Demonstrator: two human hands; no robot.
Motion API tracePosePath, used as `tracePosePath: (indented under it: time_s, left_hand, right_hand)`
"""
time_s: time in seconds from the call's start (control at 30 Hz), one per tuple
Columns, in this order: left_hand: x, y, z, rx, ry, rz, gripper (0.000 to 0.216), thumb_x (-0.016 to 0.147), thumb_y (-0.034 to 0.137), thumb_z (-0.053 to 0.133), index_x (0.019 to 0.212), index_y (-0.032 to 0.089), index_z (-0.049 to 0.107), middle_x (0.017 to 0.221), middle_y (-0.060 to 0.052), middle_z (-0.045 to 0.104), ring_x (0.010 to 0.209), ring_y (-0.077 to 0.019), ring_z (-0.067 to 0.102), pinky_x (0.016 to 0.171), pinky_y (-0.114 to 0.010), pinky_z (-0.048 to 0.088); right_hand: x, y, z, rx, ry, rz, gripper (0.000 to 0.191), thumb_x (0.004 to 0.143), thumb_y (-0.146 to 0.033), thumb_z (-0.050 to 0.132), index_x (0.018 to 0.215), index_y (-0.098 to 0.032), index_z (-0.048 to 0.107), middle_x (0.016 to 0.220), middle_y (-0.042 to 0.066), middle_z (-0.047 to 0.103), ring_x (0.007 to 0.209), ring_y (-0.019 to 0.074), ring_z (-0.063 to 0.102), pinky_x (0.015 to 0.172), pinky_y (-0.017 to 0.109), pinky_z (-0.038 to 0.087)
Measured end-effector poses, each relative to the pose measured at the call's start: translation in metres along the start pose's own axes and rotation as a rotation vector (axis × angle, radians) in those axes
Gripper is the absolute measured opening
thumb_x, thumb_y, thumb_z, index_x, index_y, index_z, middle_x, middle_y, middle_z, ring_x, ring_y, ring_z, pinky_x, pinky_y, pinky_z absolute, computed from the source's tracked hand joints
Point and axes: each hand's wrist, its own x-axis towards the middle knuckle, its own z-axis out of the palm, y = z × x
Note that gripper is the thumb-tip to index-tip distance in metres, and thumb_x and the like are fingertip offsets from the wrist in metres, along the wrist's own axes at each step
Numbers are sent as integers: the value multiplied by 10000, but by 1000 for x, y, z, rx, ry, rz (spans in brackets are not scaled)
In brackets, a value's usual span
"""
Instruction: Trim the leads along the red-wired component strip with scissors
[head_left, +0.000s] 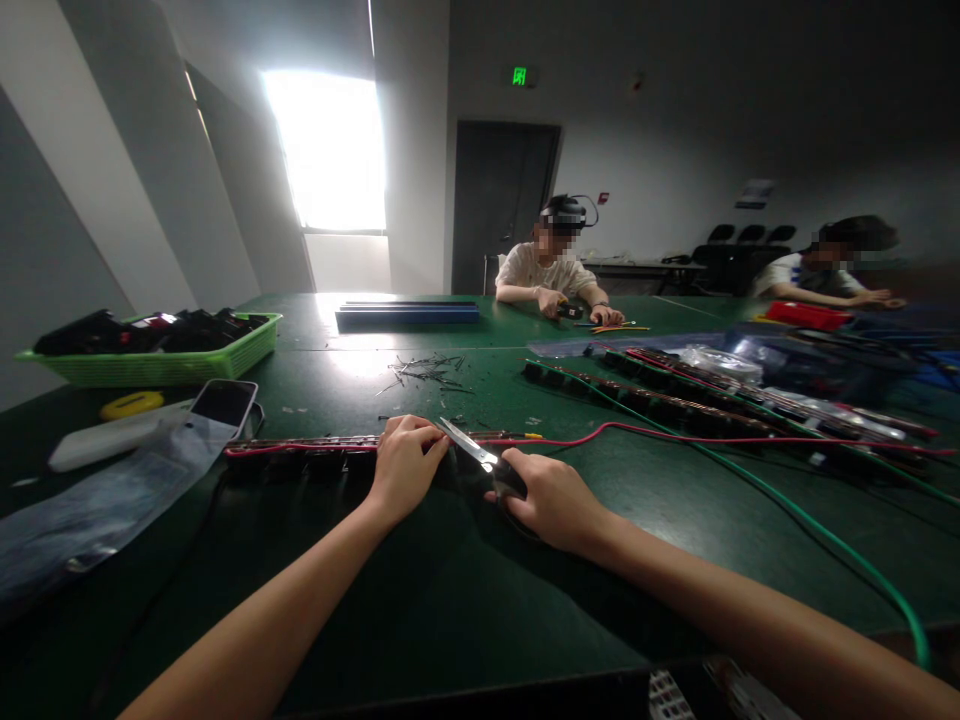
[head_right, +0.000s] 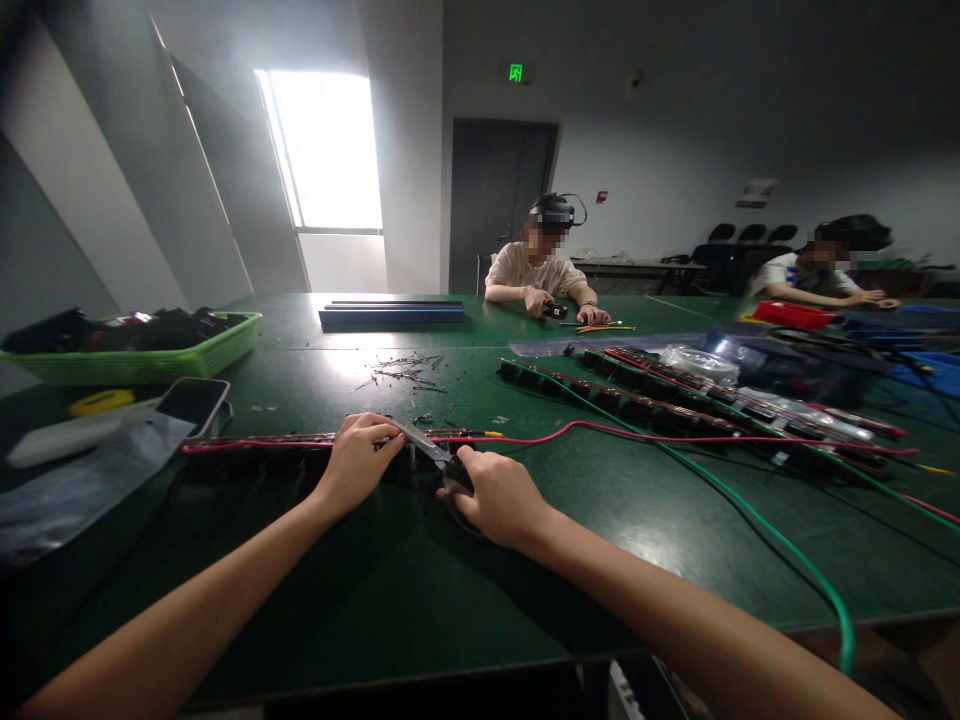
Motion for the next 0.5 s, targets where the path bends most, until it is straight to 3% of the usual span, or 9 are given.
tracePosePath:
  time_s: [0.2,0.33,0.5]
  left_hand:
    - [-1,1,0,-4,-1,1,220,855,375,572,800,254,747,951,-32,671,991,-229,527,921,-384,411]
    - [-1,1,-1,-5,-7,-7,217,851,376,579,790,254,748,946,-32,670,994,-232,523,918,-385,411]
    - [-1,2,-1,1,-2,-17,218,855,359,571,781,251,745,947,-34,671,995,-233,520,907,-384,417]
  right_hand:
    - [0,0,-1,21,6,16,298,845,-458,575,962,-185,558,877,80,678,777,227,620,637,265,346]
    - [2,5,-3,160,68,89,342,889,-508,498,1015,-197,564,822,57,682,712,205,628,602,253,352]
    - [3,7,-3,208,94,61,390,870,-528,517,1072,-197,563,819,53,685,677,198,627,589,253,375]
